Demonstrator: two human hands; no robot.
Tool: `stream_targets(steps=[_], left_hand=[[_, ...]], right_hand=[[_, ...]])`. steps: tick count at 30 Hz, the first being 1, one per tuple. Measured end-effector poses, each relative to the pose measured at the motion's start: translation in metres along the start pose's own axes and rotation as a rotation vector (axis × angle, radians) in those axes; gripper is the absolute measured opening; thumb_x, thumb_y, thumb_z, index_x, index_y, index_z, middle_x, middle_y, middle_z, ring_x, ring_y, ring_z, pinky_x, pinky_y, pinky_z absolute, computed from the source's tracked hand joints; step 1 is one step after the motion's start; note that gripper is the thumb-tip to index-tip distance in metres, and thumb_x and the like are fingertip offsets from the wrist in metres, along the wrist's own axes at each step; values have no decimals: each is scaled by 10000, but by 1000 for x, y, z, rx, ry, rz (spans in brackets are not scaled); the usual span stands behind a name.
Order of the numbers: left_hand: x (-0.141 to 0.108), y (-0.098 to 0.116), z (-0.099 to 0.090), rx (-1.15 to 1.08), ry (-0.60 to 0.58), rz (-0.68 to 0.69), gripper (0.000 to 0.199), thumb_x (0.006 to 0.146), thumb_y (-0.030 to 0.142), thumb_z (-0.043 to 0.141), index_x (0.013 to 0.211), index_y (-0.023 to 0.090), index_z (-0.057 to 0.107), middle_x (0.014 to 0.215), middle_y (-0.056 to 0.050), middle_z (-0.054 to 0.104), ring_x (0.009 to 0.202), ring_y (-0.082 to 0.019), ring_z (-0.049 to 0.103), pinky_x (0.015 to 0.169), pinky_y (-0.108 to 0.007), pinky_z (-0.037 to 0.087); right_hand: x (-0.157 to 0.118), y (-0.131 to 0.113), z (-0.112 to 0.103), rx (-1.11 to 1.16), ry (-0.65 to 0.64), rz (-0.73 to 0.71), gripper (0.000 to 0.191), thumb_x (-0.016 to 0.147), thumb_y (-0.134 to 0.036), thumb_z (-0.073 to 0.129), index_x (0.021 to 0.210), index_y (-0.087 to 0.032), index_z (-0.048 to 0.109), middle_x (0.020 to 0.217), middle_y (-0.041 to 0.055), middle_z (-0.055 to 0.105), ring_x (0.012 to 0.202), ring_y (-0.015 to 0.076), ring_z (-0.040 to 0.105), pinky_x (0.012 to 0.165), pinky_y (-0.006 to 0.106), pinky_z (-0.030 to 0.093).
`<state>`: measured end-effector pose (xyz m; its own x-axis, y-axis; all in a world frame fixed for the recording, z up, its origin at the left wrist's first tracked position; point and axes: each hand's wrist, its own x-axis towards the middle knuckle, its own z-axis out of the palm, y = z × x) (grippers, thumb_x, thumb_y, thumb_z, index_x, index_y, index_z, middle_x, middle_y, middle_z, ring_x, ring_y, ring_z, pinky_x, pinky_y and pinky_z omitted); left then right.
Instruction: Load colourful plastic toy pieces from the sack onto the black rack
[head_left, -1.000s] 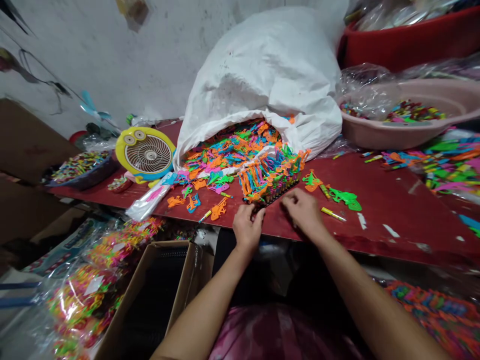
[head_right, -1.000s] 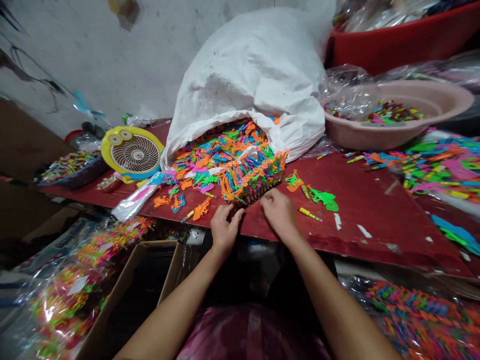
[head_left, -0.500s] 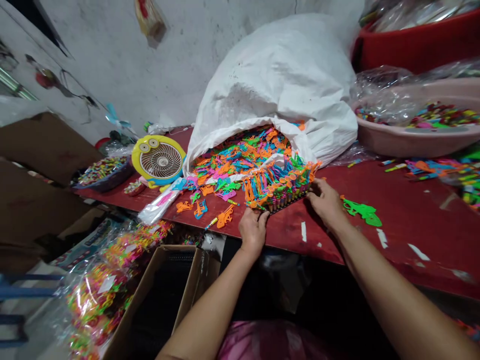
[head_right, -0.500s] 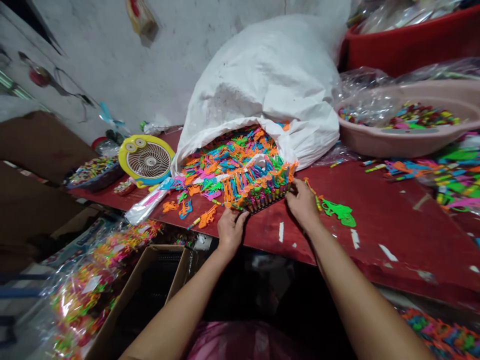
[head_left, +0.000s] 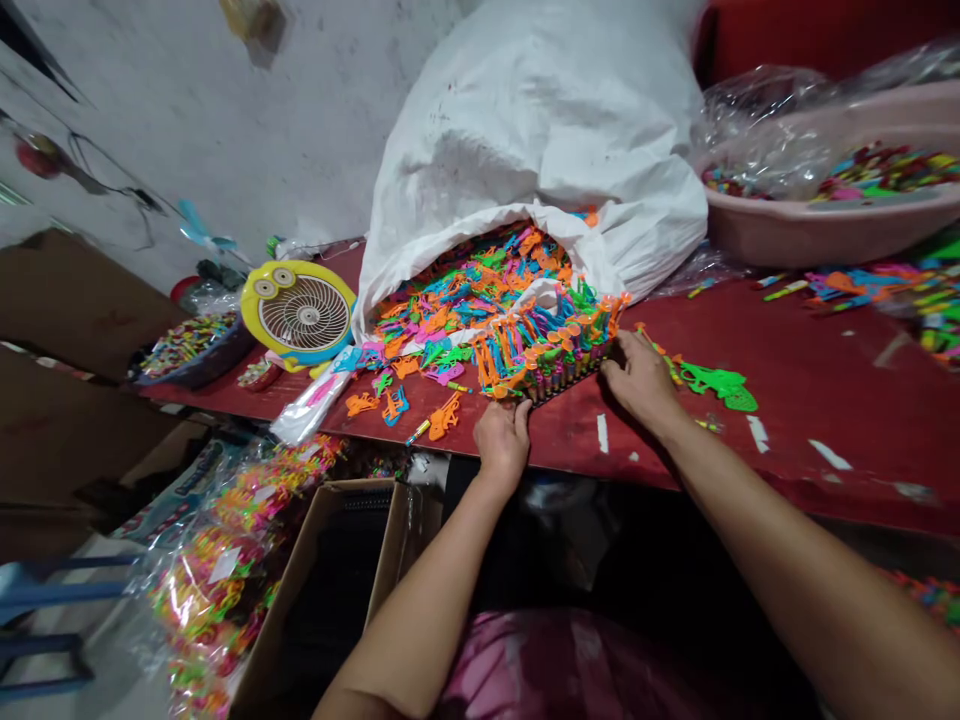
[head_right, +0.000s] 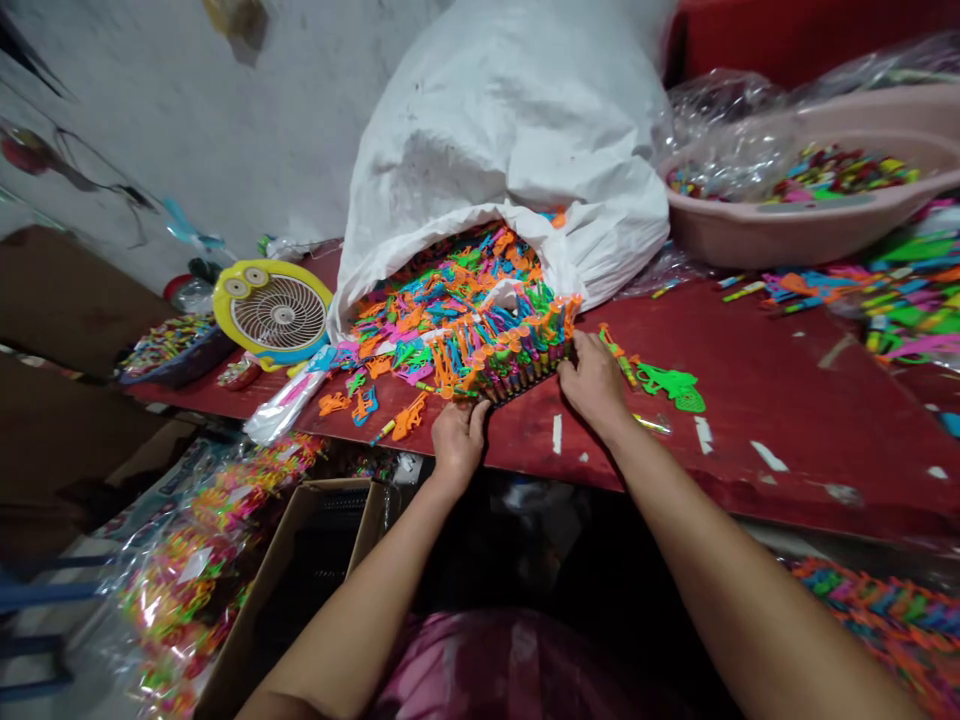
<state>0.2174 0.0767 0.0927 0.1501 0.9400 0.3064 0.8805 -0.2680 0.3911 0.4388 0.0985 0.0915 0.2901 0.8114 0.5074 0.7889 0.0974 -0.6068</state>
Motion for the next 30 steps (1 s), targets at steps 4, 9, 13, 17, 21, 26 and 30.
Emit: stream_targets(steps=[4, 9, 13, 17, 21, 26, 30], left_hand=[[4, 2, -1, 58, -63, -66, 355, 964, 386, 514, 794, 158, 726, 803, -110, 721, 787, -213, 676, 658, -262, 397], [4, 5, -4, 33, -100, -83, 339, 964, 378, 510, 776, 176, 706, 752, -86, 705, 772, -209, 674, 656, -263, 398], [-5, -1, -11, -155, -78, -27, 235, 932, 340, 557, 785, 193, 665, 709, -42, 664, 700, -182, 632, 652, -264, 425], [-21, -11, -22, -354, 24, 57, 257, 912, 340, 578, 704, 191, 602, 686, -20, 600, 684, -162, 580, 647, -264, 441], [-33, -8, -31, -540, 232, -60, 255, 858, 413, 661, 777, 184, 585, 715, 14, 548, 630, -112, 524, 613, -230, 446], [-25, 2, -42, -651, 403, -97, 371, 806, 405, 731, 1032, 180, 542, 756, 42, 534, 568, -73, 497, 561, -192, 439], [0, -9, -63, -464, 387, 218, 200, 893, 368, 645, 967, 182, 647, 779, -6, 598, 688, -110, 560, 660, -220, 454]], right_hand=[[0, 1, 1, 18, 1, 4, 302, 724, -186, 511, 1010, -179, 609, 866, 79, 584, 824, 249, 529, 767, 368, 428], [-1, 0, 4, 43, 30, -8, 285, 724, -195, 514, 999, -185, 587, 868, 75, 573, 857, 258, 526, 784, 378, 430], [-2, 2, 8, 48, 42, 25, 221, 737, -201, 497, 948, -197, 561, 851, 72, 540, 814, 249, 507, 733, 367, 417], [-4, 3, 10, 61, 66, 9, 182, 754, -197, 487, 928, -214, 540, 830, 59, 522, 785, 238, 491, 713, 359, 403], [-5, 3, 11, 55, 80, 2, 216, 747, -191, 499, 957, -214, 540, 839, 57, 526, 804, 239, 493, 726, 357, 399], [-6, 3, 11, 51, 74, -6, 229, 745, -192, 499, 970, -211, 542, 847, 59, 536, 823, 240, 500, 738, 356, 402], [-7, 3, 11, 54, 60, -20, 237, 750, -200, 493, 982, -204, 541, 870, 64, 540, 842, 242, 507, 751, 359, 408]])
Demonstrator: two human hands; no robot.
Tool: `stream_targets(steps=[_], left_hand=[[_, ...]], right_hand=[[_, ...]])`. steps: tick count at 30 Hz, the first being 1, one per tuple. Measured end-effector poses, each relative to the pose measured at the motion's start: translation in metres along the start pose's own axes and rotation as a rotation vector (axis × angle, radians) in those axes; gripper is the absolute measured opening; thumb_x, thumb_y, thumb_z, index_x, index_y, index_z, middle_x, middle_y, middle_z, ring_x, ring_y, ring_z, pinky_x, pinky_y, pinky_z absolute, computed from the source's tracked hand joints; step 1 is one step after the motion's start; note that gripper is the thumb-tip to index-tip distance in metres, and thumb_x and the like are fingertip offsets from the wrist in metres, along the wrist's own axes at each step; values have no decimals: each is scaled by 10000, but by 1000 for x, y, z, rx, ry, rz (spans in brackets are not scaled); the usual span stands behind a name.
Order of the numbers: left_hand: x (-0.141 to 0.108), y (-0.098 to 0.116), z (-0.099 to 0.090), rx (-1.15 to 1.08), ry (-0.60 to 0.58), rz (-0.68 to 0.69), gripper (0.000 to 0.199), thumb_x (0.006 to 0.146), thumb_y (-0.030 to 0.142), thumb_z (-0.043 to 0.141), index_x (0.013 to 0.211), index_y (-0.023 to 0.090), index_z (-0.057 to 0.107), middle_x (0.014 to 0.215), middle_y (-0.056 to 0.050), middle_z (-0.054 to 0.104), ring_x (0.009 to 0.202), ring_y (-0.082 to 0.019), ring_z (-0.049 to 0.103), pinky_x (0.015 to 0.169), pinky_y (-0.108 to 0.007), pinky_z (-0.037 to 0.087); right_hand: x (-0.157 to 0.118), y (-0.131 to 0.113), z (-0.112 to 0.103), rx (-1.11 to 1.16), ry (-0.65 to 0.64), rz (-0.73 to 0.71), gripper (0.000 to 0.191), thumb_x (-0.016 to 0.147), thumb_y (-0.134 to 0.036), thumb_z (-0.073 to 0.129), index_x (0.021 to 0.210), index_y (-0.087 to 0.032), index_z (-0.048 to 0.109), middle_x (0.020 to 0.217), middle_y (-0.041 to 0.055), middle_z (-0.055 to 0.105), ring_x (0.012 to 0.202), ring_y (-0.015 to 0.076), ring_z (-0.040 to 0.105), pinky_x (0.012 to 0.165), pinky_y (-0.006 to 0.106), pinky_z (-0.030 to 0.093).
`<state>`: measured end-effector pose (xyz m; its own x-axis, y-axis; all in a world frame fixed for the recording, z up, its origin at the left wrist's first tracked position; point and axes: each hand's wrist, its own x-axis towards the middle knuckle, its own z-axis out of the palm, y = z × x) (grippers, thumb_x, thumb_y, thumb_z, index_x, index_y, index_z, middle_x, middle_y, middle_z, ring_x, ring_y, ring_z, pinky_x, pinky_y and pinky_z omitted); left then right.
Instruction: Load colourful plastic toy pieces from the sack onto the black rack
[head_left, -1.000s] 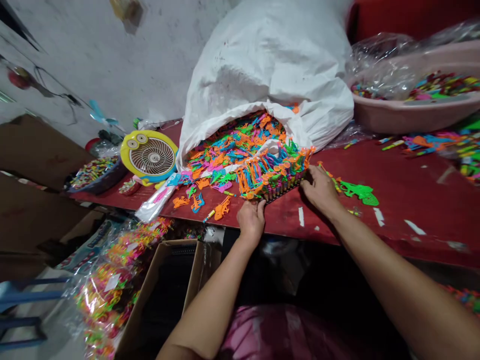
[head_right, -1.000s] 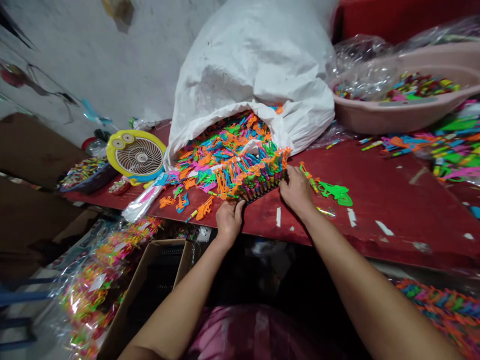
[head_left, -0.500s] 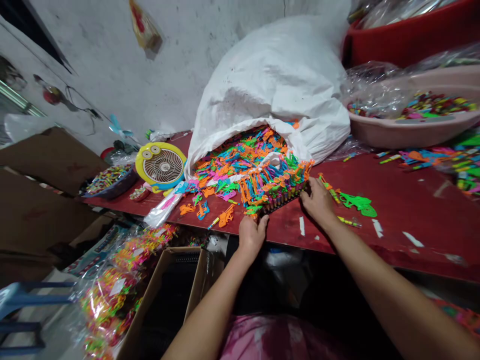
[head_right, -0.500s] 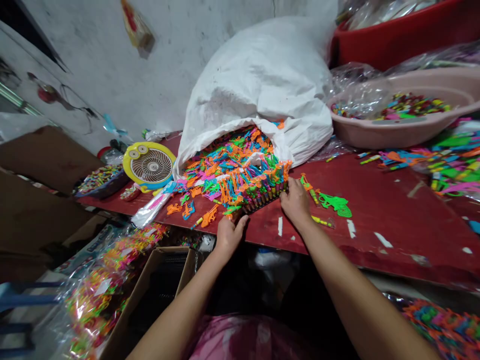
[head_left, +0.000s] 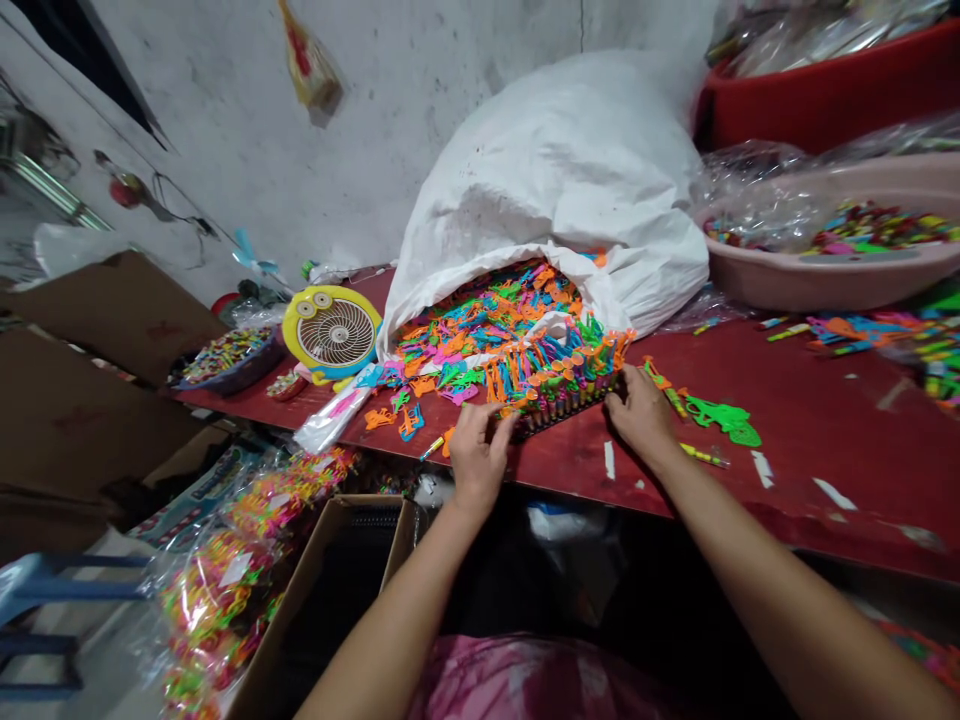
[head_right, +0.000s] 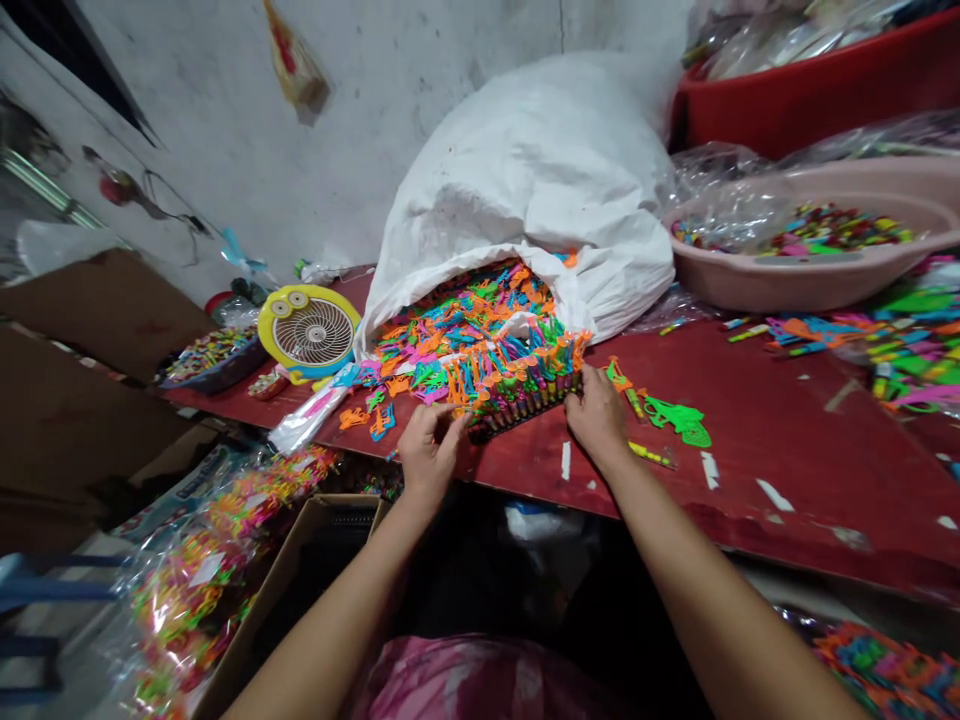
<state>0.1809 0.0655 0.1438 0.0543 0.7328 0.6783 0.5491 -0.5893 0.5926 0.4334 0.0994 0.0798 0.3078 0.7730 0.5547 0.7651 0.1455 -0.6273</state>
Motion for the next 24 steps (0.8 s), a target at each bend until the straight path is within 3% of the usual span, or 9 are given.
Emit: stream_targets(steps=[3, 6, 8, 15, 20, 24], left_hand=[[29, -9, -15, 91, -211, 181, 207, 911, 378, 622, 903, 188, 703, 751, -21, 623, 701, -126, 578, 655, -225, 438], [54, -13, -25, 180, -445, 241, 247, 928, 399, 588, 884, 197, 723, 752, -32, 636, 708, -134, 593, 645, -225, 429], [66, -12, -28, 209, -532, 282, 279, 947, 409, 550, 886, 202, 727, 745, -34, 633, 711, -137, 596, 644, -224, 422], [92, -1, -26, 215, -761, 409, 302, 955, 421, 521, 877, 222, 734, 792, -37, 644, 745, -139, 627, 653, -216, 425], [88, 0, -11, 171, -900, 502, 223, 943, 330, 554, 860, 232, 737, 840, -33, 662, 761, -132, 637, 639, -201, 411], [78, -8, -9, 82, -825, 450, 195, 945, 314, 555, 917, 237, 732, 823, -35, 674, 759, -135, 643, 653, -198, 432]], right_hand=[[0, -1, -1, -7, -7, -1, 227, 746, -198, 492, 970, -204, 534, 862, 62, 530, 829, 240, 503, 743, 359, 405], [0, -2, -2, -26, -5, 6, 185, 747, -203, 494, 930, -214, 521, 835, 52, 507, 799, 234, 490, 723, 357, 396], [0, -2, -2, -38, -12, 8, 160, 746, -208, 499, 905, -219, 510, 823, 48, 495, 792, 234, 481, 714, 356, 390], [1, -3, -2, -43, -19, 5, 139, 742, -203, 491, 878, -228, 504, 797, 42, 474, 780, 233, 461, 713, 361, 382], [1, -5, -4, -34, -38, 12, 116, 749, -205, 481, 862, -226, 495, 793, 40, 474, 768, 230, 467, 701, 358, 381], [1, -6, -5, -37, -52, 14, 136, 759, -205, 478, 892, -221, 502, 826, 53, 498, 798, 239, 489, 724, 365, 392]])
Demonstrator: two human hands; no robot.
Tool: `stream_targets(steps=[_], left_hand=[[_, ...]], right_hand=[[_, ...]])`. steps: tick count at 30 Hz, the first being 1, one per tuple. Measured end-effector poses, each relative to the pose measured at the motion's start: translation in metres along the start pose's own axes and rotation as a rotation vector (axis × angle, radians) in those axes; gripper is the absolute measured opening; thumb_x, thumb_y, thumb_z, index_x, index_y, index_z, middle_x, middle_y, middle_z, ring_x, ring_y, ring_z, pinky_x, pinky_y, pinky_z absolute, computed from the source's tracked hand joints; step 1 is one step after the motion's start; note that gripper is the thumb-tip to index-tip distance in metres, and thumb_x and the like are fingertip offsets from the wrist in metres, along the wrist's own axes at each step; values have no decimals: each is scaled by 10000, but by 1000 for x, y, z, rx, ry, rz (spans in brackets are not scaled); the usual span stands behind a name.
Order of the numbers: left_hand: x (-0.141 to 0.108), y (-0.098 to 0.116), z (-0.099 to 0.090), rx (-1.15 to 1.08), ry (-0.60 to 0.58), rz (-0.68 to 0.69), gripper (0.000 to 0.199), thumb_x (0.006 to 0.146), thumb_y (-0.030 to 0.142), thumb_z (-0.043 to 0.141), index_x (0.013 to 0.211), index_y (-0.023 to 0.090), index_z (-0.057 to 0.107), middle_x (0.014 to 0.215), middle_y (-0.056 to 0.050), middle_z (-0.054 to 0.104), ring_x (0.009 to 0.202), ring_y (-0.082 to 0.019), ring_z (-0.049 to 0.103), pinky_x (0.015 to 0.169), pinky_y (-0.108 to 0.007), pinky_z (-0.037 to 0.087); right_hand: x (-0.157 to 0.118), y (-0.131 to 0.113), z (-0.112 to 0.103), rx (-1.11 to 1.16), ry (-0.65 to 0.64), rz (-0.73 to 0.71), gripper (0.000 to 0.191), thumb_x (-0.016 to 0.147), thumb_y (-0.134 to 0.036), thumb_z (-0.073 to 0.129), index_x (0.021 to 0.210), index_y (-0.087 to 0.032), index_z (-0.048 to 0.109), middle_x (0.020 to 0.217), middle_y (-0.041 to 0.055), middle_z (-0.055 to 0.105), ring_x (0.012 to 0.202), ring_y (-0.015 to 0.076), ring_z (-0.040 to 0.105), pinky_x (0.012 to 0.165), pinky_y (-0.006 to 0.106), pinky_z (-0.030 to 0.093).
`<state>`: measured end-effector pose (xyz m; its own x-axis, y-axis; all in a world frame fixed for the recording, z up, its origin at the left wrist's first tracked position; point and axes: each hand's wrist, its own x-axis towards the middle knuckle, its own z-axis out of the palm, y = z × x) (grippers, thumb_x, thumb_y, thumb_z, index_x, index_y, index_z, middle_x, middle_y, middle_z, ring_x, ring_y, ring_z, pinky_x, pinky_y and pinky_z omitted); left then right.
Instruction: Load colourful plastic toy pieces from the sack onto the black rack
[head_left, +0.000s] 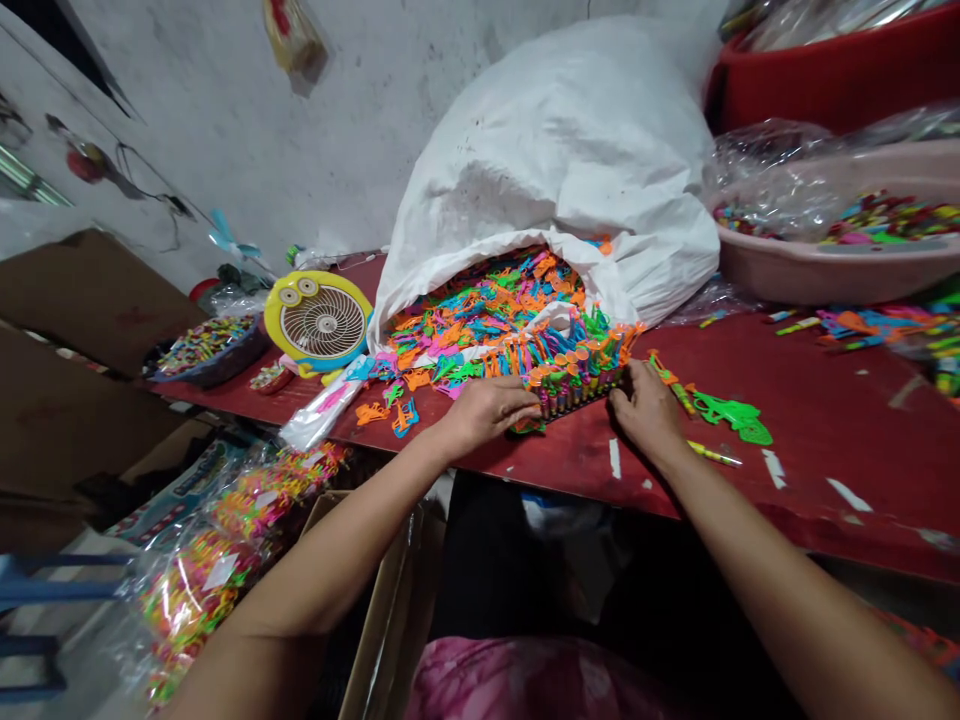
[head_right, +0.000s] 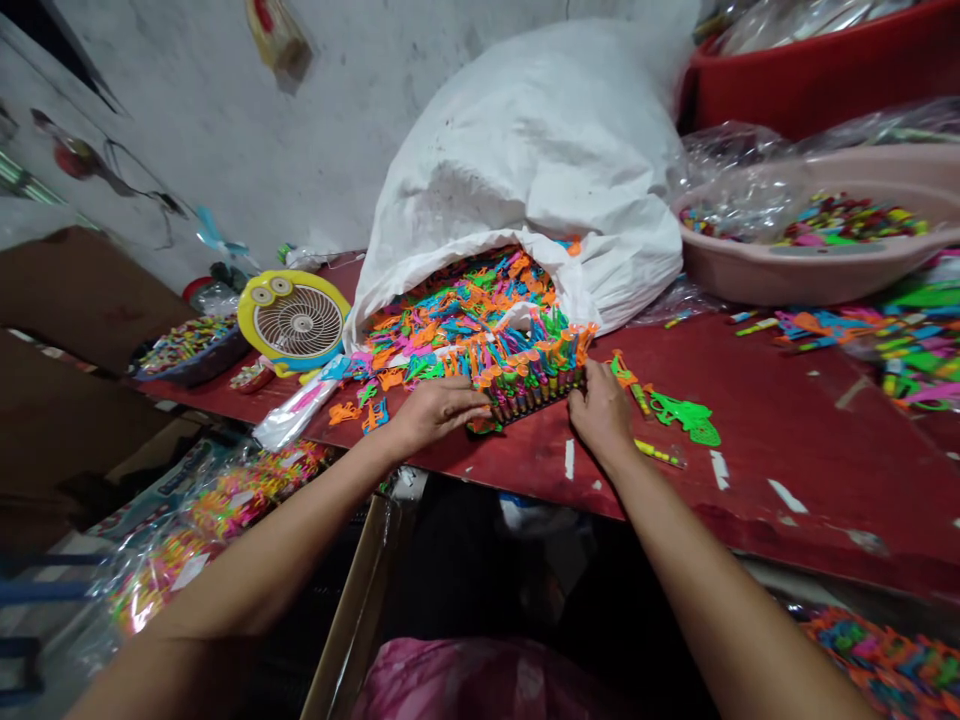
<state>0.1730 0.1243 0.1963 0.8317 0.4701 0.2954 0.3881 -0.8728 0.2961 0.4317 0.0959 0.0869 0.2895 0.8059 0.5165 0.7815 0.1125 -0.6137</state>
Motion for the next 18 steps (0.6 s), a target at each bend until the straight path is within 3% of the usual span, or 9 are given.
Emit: stream_targets(steps=[5, 8, 13, 18], left_hand=[[-28, -2, 3, -149, 283, -205, 216, 932, 379, 573, 885, 223, 715, 814, -39, 691, 775, -151, 639, 729, -249, 486], [-52, 2, 23, -314, 426, -346, 210, 910, 391, 599, 876, 208, 696, 809, -38, 691, 764, -156, 638, 714, -263, 504], [-77, 12, 66, -570, 405, -483, 249, 895, 416, 600, 892, 185, 694, 732, -21, 653, 591, -119, 592, 565, -228, 488], [-74, 15, 73, -661, 458, -531, 226, 878, 385, 613, 894, 170, 683, 733, -20, 635, 600, -113, 567, 565, -217, 471]], right_hand=[[-1, 0, 1, 8, -5, 5, 164, 759, -200, 484, 919, -217, 513, 846, 59, 528, 815, 245, 510, 742, 370, 401], [-1, 0, 2, 4, 3, -3, 175, 758, -203, 487, 928, -219, 526, 840, 56, 530, 808, 242, 507, 738, 367, 408], [-1, 2, -3, 16, 75, 10, 358, 780, -197, 487, 1128, -179, 568, 941, 99, 576, 878, 260, 535, 806, 400, 444], [-16, -19, -21, 11, 247, 0, 460, 844, -222, 490, 1294, -138, 536, 1087, 154, 579, 1008, 282, 549, 906, 430, 451]])
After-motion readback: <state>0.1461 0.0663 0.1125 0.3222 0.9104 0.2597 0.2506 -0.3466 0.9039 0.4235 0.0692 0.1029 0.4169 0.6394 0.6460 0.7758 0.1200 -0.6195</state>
